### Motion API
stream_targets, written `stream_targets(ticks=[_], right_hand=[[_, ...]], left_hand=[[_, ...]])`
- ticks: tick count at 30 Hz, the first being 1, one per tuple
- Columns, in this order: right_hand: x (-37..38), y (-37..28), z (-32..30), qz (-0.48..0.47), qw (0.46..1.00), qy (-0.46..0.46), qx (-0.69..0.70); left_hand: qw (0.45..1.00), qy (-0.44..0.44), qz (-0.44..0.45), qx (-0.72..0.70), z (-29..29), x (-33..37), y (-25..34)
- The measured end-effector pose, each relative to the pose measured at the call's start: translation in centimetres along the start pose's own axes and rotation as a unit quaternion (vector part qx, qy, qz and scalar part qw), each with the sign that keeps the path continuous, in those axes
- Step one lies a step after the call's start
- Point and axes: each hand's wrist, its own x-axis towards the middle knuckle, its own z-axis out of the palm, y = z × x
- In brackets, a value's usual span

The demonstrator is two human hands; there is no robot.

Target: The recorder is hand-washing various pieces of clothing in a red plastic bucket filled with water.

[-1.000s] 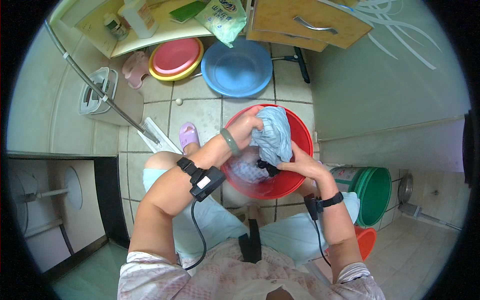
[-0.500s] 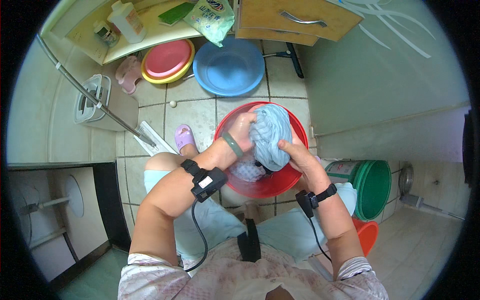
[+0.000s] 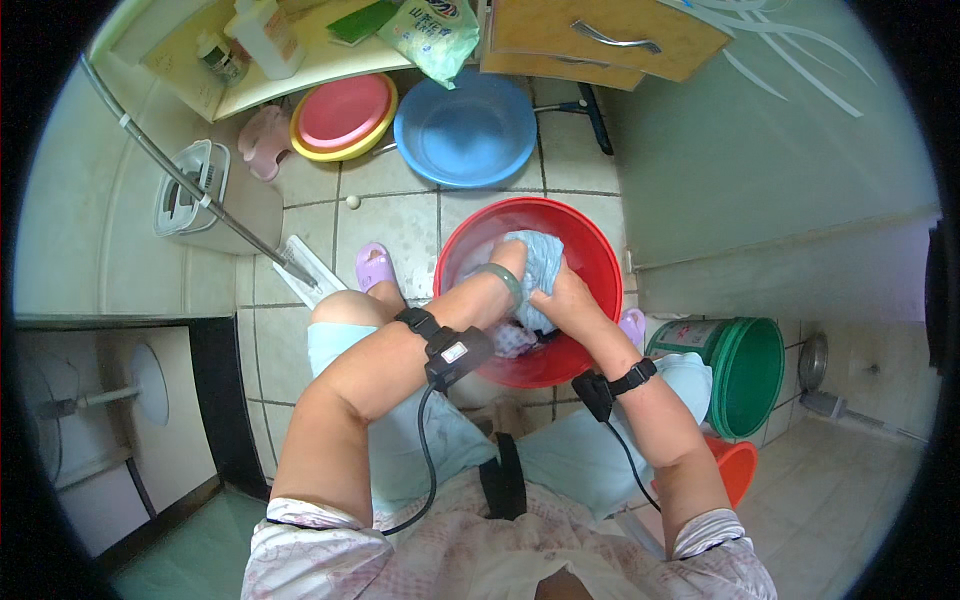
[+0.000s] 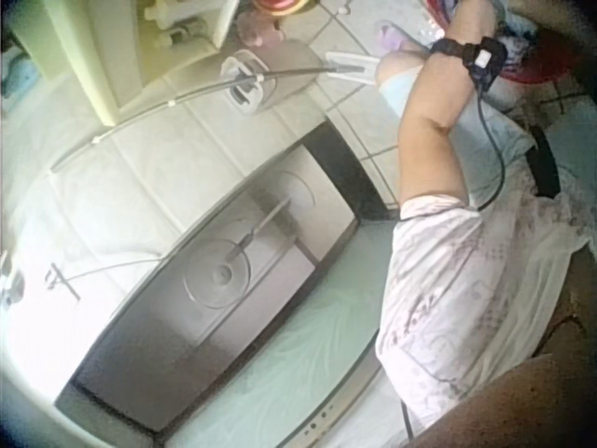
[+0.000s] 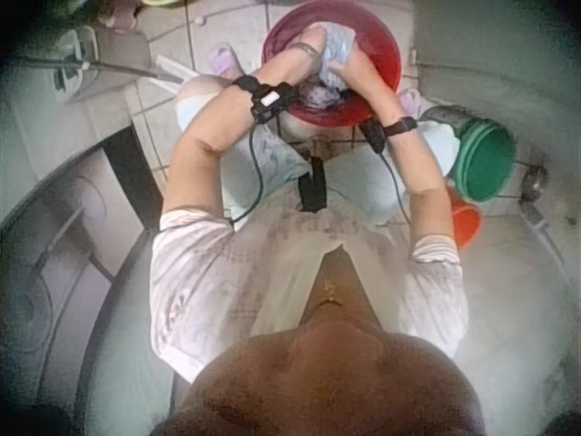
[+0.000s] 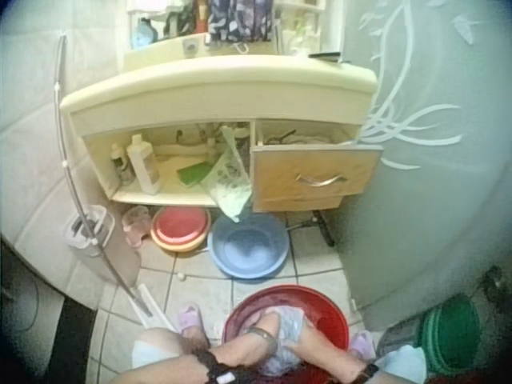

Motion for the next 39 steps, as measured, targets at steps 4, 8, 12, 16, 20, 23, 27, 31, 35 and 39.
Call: stream_targets(ticks=[4, 8, 12, 16, 20, 23, 27, 31, 35, 39], right_hand=[[0.9, 2.4, -1.2, 0.067, 0.998, 0.013, 0.012], [1.3, 3.7, -1.4, -0.006, 0.994, 0.054, 0.097], [-0.3, -1.0, -0.9, -0.042, 0.996, 0.040, -0.063], [-0.3, -2.2, -3.0, 0.070, 0.984, -0.024, 0.163], [0.7, 0.9, -4.9, 0.165, 0.938, 0.087, 0.291], [0.5, 1.3, -3.7, 0.167, 0.845, 0.039, 0.506], [-1.6, -2.0, -4.0, 0.251, 0.715, -0.076, 0.648], [-2.5, -0.9, -3.4, 0.176, 0.805, -0.110, 0.555], [-1.9, -0.4, -2.3, 0.134, 0.859, -0.106, 0.482], [-1.8, 0.3, -1.2, 0.151, 0.894, -0.111, 0.407]], left_hand=[[0.985, -0.130, -0.039, -0.109, 0.1, 0.6, -0.3], [0.936, -0.324, -0.095, -0.102, -0.5, 0.3, 1.4], [0.964, -0.240, -0.056, -0.101, -1.8, 2.1, -0.4], [0.970, -0.210, -0.082, -0.086, -1.9, 1.2, 0.6], [0.958, -0.245, -0.076, -0.129, -1.0, -0.5, 2.7], [0.948, -0.279, -0.043, -0.145, -0.8, -0.7, 2.6], [0.951, -0.288, -0.017, -0.107, -0.4, -1.5, 2.5], [0.958, -0.282, -0.008, -0.050, -0.6, 0.2, 1.1], [0.956, -0.274, 0.095, 0.045, -0.7, 0.7, 0.2], [0.962, -0.200, 0.127, 0.136, 0.0, -0.2, -0.4]])
